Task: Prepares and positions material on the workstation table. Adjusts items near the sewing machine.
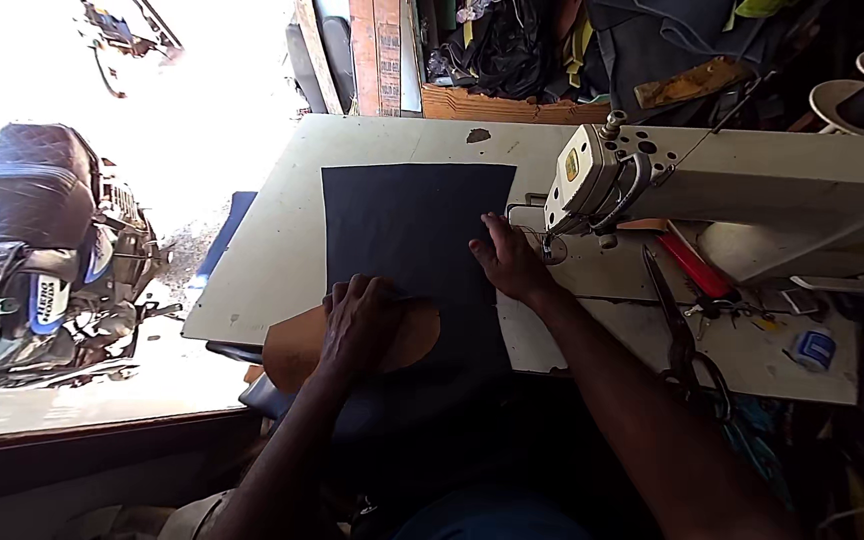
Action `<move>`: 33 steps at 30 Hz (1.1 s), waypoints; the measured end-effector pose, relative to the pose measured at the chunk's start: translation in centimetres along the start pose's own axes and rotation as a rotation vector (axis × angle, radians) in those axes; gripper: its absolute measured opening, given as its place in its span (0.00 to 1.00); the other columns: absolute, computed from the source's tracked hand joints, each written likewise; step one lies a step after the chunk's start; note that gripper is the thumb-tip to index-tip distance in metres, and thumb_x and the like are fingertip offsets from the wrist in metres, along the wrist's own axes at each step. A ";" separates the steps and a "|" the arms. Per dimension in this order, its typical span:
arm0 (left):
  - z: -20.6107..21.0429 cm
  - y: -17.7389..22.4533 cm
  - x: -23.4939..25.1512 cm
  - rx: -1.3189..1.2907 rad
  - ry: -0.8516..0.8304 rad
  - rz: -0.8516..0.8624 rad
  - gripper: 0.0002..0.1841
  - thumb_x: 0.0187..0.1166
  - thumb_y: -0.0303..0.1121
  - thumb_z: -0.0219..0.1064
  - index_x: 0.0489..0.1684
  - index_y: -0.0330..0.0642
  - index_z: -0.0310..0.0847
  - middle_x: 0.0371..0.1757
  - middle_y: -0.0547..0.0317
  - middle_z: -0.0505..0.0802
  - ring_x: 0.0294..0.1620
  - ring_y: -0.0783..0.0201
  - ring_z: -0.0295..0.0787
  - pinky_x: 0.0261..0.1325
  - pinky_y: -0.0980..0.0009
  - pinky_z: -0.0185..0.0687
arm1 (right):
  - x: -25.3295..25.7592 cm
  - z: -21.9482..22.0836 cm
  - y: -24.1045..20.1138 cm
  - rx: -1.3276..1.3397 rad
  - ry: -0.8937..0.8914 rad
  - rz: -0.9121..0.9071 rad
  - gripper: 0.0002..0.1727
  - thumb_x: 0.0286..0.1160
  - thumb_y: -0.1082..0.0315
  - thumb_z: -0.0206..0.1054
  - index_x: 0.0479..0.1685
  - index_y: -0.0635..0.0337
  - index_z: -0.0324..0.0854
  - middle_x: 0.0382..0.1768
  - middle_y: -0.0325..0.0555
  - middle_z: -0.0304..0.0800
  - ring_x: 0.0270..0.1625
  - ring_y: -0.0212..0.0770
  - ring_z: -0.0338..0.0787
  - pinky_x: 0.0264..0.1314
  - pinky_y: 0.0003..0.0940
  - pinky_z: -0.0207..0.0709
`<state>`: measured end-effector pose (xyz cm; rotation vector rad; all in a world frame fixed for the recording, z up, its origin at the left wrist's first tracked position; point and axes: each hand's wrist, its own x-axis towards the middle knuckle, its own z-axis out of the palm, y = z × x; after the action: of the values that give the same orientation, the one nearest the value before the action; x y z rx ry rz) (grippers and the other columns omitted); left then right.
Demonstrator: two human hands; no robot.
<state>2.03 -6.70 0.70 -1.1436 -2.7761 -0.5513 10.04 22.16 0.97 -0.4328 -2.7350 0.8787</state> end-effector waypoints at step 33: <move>2.4 5.7 7.2 -0.146 -0.220 0.418 0.14 0.82 0.51 0.62 0.38 0.53 0.85 0.30 0.67 0.86 0.38 0.62 0.86 0.43 0.58 0.85 | -17.0 -3.0 -0.4 -0.017 0.196 -0.173 0.14 0.82 0.57 0.67 0.57 0.47 0.93 0.45 0.33 0.89 0.51 0.31 0.87 0.53 0.29 0.85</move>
<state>0.93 2.71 1.67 -1.8566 -2.5739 -0.6175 26.65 17.55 1.38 -0.2645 -2.5559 0.7290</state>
